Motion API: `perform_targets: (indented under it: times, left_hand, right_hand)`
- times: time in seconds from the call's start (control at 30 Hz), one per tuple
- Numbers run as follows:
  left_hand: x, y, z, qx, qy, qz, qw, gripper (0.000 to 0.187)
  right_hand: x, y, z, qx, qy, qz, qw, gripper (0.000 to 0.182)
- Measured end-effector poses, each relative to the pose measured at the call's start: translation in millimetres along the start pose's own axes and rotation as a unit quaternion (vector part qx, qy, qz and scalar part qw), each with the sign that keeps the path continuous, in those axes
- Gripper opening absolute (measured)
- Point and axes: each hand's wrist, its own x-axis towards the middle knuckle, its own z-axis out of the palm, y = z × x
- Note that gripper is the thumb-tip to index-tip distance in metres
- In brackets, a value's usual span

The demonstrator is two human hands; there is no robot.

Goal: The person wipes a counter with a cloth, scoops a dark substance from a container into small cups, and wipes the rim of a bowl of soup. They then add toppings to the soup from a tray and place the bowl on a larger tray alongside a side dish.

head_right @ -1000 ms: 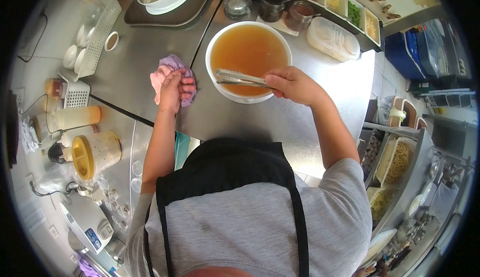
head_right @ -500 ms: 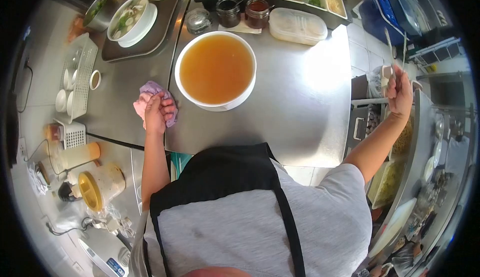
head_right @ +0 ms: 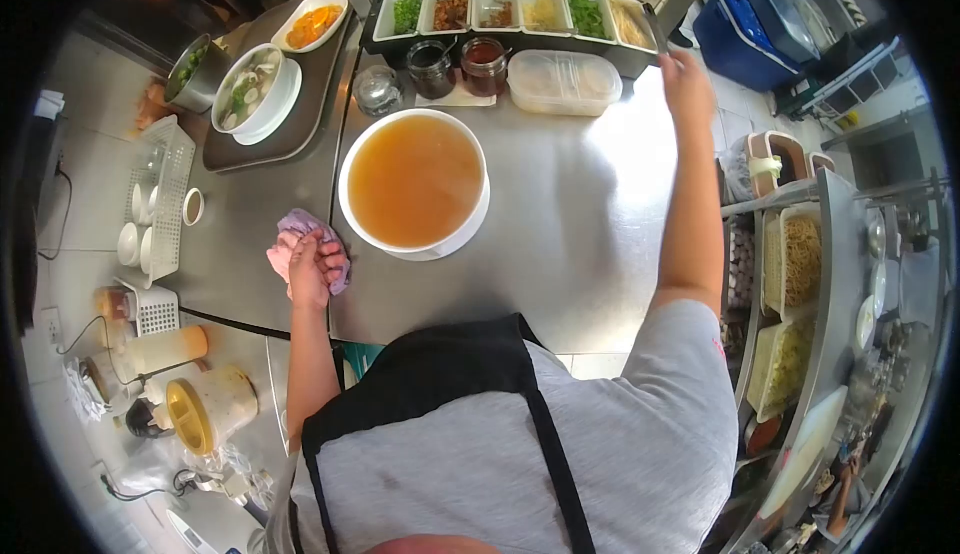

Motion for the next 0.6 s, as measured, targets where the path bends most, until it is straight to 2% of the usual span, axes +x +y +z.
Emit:
perform_targets:
  times: [0.1, 0.27, 0.37, 0.4, 0.47, 0.53, 0.6]
  left_hand:
    - [-1, -1, 0, -0.005, -0.003, 0.009, 1.000, 0.023]
    - [-2, -1, -2, -0.019, -0.006, 0.009, 1.000, 0.024]
    - [-2, 1, -1, -0.013, -0.007, 0.007, 1.000, 0.024]
    - [-1, 1, -1, -0.019, -0.008, 0.006, 1.000, 0.024]
    - [-2, 2, -1, -0.025, -0.011, 0.002, 1.000, 0.023]
    - [-1, 1, -1, -0.028, -0.014, -0.002, 1.000, 0.024]
    - [-2, 3, -2, -0.029, -0.013, 0.001, 1.000, 0.024]
  right_hand:
    - [16, -71, 17, -0.135, -0.088, -0.040, 0.986, 0.031]
    - [49, -79, 62, -0.219, -0.182, 0.001, 0.959, 0.030]
    - [70, -99, 96, -0.269, -0.101, -0.137, 0.948, 0.030]
    - [57, -139, 86, -0.206, -0.105, -0.133, 0.964, 0.031]
    - [39, -206, 78, -0.120, -0.238, -0.145, 0.953, 0.031]
    - [35, -224, 118, -0.129, -0.286, -0.206, 0.927, 0.027]
    - [37, -232, 139, -0.136, -0.298, -0.195, 0.925, 0.027]
